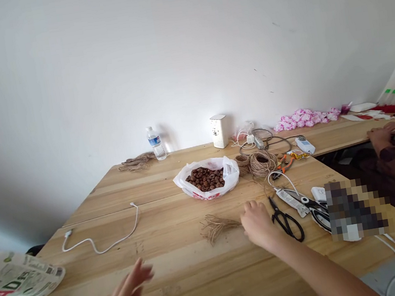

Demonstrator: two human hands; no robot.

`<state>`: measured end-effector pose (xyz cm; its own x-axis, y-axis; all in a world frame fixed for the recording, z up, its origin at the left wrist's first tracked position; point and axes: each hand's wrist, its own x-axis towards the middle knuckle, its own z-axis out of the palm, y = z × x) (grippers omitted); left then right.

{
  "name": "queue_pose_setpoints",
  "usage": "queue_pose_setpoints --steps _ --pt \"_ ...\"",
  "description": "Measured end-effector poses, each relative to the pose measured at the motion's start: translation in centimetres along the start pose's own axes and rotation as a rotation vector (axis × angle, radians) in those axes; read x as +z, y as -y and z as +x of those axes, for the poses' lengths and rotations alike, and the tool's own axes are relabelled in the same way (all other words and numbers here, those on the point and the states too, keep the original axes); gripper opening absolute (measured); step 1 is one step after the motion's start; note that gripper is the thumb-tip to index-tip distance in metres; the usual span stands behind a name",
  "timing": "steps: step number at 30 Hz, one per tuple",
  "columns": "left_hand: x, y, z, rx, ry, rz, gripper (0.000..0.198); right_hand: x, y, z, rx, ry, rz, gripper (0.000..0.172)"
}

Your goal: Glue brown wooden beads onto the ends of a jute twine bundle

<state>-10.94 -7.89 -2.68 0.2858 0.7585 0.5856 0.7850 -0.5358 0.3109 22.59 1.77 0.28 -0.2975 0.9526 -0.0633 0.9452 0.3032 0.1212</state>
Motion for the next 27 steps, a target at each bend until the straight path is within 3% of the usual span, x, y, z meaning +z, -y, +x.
queue_pose_setpoints --steps 2,4,7,9,11,15,17,20,23,27 --pt "1.8 -2.2 3.5 0.0 0.185 -0.119 0.057 0.7 -1.3 0.2 -0.022 0.075 0.016 0.016" --pt "3.9 -4.4 6.9 0.097 0.32 -0.269 0.05 0.6 -1.2 0.6 -0.085 0.07 0.137 0.01" --pt "7.6 -6.7 10.5 0.129 0.319 -0.479 0.057 -1.5 -0.1 1.1 -0.193 -0.047 0.436 0.009" --pt "9.9 -7.3 11.6 -0.022 0.247 -0.634 0.047 -3.4 0.5 1.4 -0.277 -0.139 0.691 0.011" --pt "11.3 -7.2 11.9 -0.235 0.298 -0.849 0.029 -4.6 0.9 2.0 -0.305 -0.206 0.959 0.01" --pt "11.7 -6.1 11.4 -0.588 0.465 -1.442 0.038 -4.7 1.0 3.9 -0.187 -0.209 1.416 0.014" --pt "11.3 -5.8 11.2 -0.651 0.514 -1.696 0.036 -4.2 0.9 4.9 -0.15 -0.159 1.59 0.02" --pt "11.2 -5.7 11.0 -0.634 0.533 -1.943 0.03 -3.6 1.1 5.7 -0.115 -0.065 1.834 0.028" --pt "11.3 -6.2 10.9 -0.611 0.491 -1.97 0.029 -3.5 1.7 5.6 -0.103 -0.081 1.933 0.031" --pt "11.2 -7.2 10.9 -0.617 0.333 -1.754 0.033 -3.4 2.9 4.9 -0.272 0.051 1.893 0.031"
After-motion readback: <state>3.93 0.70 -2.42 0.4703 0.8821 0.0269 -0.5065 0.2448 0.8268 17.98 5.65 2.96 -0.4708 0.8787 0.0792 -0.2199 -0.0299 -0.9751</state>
